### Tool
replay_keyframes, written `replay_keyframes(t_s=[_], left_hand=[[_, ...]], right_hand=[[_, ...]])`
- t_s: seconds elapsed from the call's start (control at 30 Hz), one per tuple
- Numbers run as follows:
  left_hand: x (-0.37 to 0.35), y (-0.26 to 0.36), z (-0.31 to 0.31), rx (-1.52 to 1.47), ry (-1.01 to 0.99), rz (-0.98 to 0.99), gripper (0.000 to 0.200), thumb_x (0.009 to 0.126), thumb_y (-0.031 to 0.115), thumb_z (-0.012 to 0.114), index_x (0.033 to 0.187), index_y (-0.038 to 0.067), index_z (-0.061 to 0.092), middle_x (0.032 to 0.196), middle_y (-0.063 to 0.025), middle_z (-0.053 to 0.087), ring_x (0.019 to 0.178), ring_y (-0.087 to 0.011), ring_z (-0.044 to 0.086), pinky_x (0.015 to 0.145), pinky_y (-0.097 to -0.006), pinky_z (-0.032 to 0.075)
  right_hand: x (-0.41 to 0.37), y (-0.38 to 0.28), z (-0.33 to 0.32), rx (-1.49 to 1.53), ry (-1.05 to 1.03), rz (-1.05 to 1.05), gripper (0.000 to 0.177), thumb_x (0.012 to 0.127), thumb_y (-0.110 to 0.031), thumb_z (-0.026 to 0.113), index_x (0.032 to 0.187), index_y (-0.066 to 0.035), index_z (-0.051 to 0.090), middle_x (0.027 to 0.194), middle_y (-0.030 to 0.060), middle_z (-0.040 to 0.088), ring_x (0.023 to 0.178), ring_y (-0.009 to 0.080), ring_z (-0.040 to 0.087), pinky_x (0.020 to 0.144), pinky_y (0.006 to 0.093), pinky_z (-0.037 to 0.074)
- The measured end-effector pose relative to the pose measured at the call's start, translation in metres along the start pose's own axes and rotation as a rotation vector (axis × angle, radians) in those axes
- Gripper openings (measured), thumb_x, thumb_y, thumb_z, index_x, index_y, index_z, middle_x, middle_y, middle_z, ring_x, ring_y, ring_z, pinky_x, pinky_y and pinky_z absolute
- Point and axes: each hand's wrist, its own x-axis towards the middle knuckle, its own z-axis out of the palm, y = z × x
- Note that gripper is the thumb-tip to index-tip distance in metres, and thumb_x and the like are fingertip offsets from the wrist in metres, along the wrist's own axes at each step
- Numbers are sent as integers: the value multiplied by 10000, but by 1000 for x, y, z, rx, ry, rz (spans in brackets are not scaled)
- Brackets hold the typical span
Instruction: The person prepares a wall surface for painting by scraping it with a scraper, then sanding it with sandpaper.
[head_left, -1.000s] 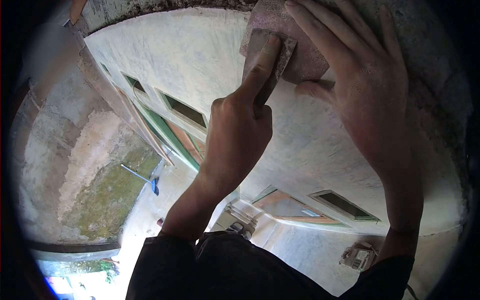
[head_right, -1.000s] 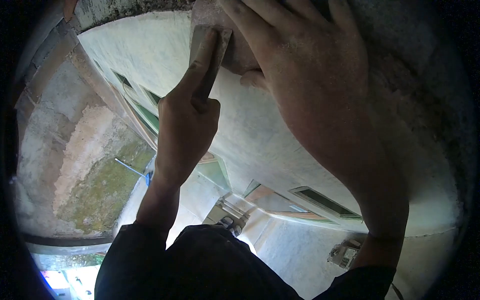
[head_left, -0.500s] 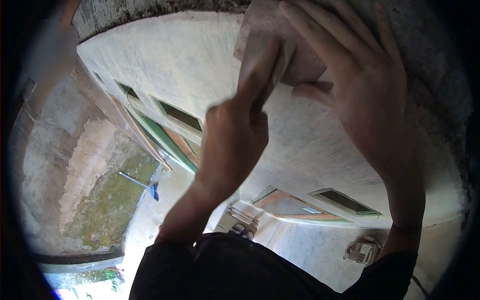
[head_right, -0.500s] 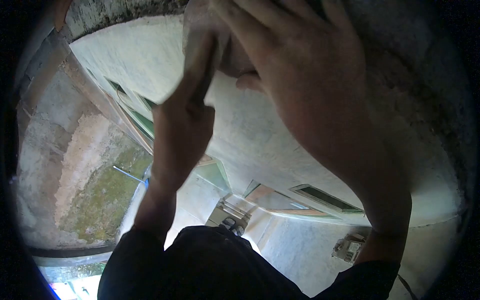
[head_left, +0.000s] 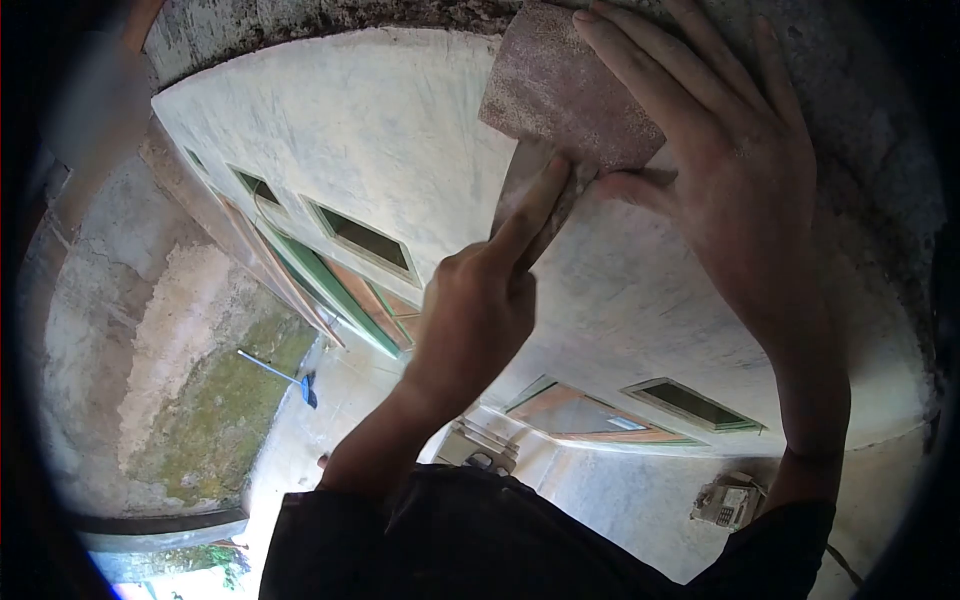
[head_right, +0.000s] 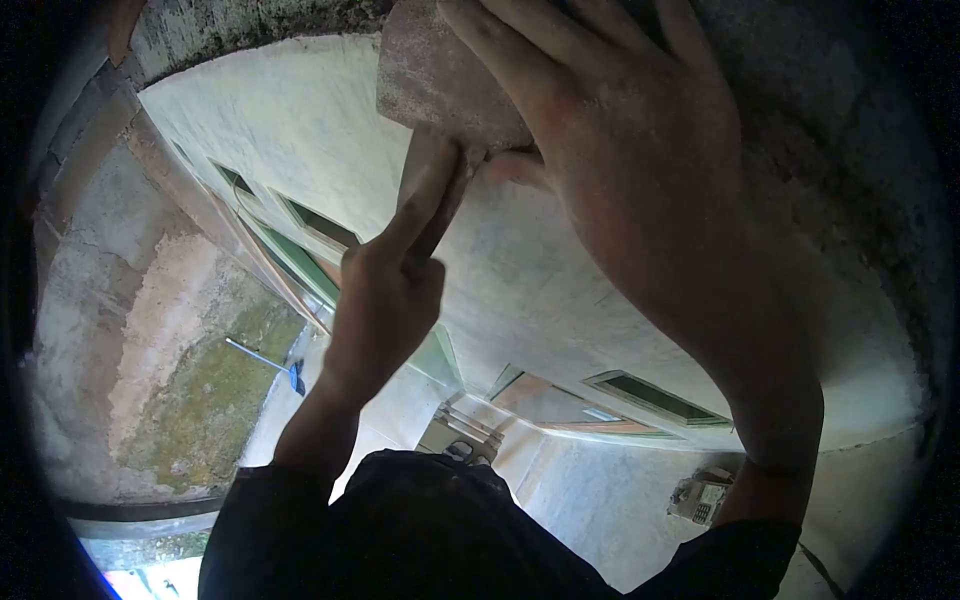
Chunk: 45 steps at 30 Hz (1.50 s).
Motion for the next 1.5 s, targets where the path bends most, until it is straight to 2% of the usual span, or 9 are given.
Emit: replay_keyframes(t_s=[0.17,0.3,0.4,0.53,0.73,0.8,0.93,1.47,1.5], left_hand=[[-22,16,-39,-555,-133,-146,595,937,39,417,1470,-18,160,610,-40,432,375,-71,400,348,-206,329],[-6,8,-35,-1060,-219,-245,504,1015,411,335,1226,-30,456,675,-64,505,422,-127,514,352,-243,395],[13,-2,-29,-1184,-395,-264,507,1023,398,321,1019,-56,545,637,-91,530,425,-151,559,363,-250,434],[27,-1,-21,-944,-327,-339,472,1004,374,429,922,-75,550,593,-99,570,429,-167,582,377,-259,459],[19,28,-7,-639,168,-351,363,917,50,570,1278,55,529,574,-73,583,463,-115,566,414,-251,439],[17,10,2,-208,130,57,455,887,40,598,1328,127,525,555,-73,568,485,-109,575,425,-272,448],[17,9,15,50,235,157,542,867,73,635,1377,182,491,639,-89,537,479,-147,560,429,-319,457],[32,22,-5,109,264,162,459,900,142,618,1345,124,508,593,-177,559,512,-293,614,484,-386,496],[37,32,-12,107,223,90,405,908,100,608,1308,80,547,725,-158,670,690,-192,694,605,-338,544]], right_hand=[[-2,-4,-4,-19,34,-3,677,688,-361,743,1299,-171,525,1355,-5,510,1317,203,378,1061,588,253],[0,-1,-1,-26,57,-4,673,689,-362,742,1298,-171,526,1355,-4,510,1316,203,379,1060,587,254],[0,-4,-3,-17,61,5,671,691,-363,741,1297,-171,527,1355,-4,509,1315,203,379,1060,587,254],[-3,-2,-2,1,51,3,668,692,-364,739,1296,-170,528,1355,-4,509,1314,203,380,1059,586,255],[7,-7,3,28,38,-24,663,695,-365,737,1294,-170,529,1354,-3,509,1312,203,381,1058,585,256],[0,-7,-3,27,47,-27,661,696,-366,737,1293,-170,530,1354,-3,509,1312,204,382,1058,585,256],[0,-9,-2,33,53,-31,658,698,-367,735,1292,-170,531,1354,-3,509,1310,204,383,1057,584,256],[-4,-11,-1,59,69,-57,646,705,-370,730,1287,-169,535,1354,-1,508,1305,204,386,1054,581,259],[-4,-11,-1,74,67,-63,645,705,-370,730,1287,-169,535,1354,-1,508,1305,204,386,1054,580,259]])
